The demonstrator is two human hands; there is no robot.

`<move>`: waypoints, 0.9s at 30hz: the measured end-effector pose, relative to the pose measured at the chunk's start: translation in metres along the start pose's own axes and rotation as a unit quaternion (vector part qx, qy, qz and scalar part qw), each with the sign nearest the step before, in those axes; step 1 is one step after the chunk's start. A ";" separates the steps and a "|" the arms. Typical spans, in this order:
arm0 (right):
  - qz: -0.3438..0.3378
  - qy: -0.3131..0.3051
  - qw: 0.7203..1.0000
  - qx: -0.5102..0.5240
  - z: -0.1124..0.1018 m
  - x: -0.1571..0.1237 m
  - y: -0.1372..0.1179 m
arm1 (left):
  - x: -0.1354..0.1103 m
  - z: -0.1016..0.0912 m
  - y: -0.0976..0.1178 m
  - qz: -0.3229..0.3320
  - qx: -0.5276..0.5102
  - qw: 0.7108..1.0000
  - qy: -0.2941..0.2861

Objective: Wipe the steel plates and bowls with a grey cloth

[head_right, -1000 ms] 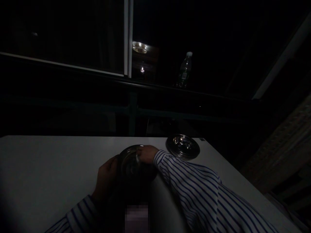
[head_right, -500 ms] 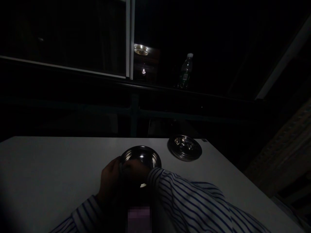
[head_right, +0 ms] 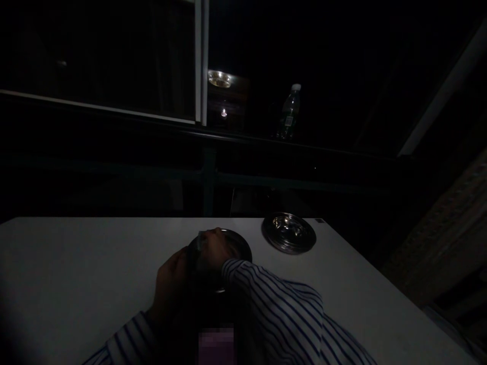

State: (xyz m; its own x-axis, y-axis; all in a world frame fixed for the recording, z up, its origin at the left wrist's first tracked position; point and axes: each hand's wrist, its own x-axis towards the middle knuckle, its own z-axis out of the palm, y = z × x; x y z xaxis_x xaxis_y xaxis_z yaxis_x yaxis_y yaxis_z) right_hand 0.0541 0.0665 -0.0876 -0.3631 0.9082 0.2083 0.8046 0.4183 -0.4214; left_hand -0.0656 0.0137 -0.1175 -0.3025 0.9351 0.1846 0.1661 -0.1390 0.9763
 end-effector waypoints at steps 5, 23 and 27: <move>-0.124 -0.060 0.990 -0.011 0.004 -0.008 -0.019 | 0.000 -0.003 0.000 0.006 0.004 1.000 0.005; -0.047 -0.137 0.956 -0.256 -0.079 -0.027 0.034 | -0.001 0.000 -0.007 -0.007 0.016 1.000 0.023; -0.050 -0.150 0.961 -0.227 -0.093 -0.063 0.032 | -0.001 0.001 -0.009 -0.011 0.019 0.999 0.039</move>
State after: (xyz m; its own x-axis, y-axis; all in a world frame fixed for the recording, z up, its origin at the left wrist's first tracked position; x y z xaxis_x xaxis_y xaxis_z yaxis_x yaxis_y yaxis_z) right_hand 0.1459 0.0212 -0.0322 -0.5137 0.8554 -0.0655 0.8559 0.5163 0.0298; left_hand -0.0657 0.0141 -0.1262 -0.3792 0.9089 0.1736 0.1947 -0.1050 0.9752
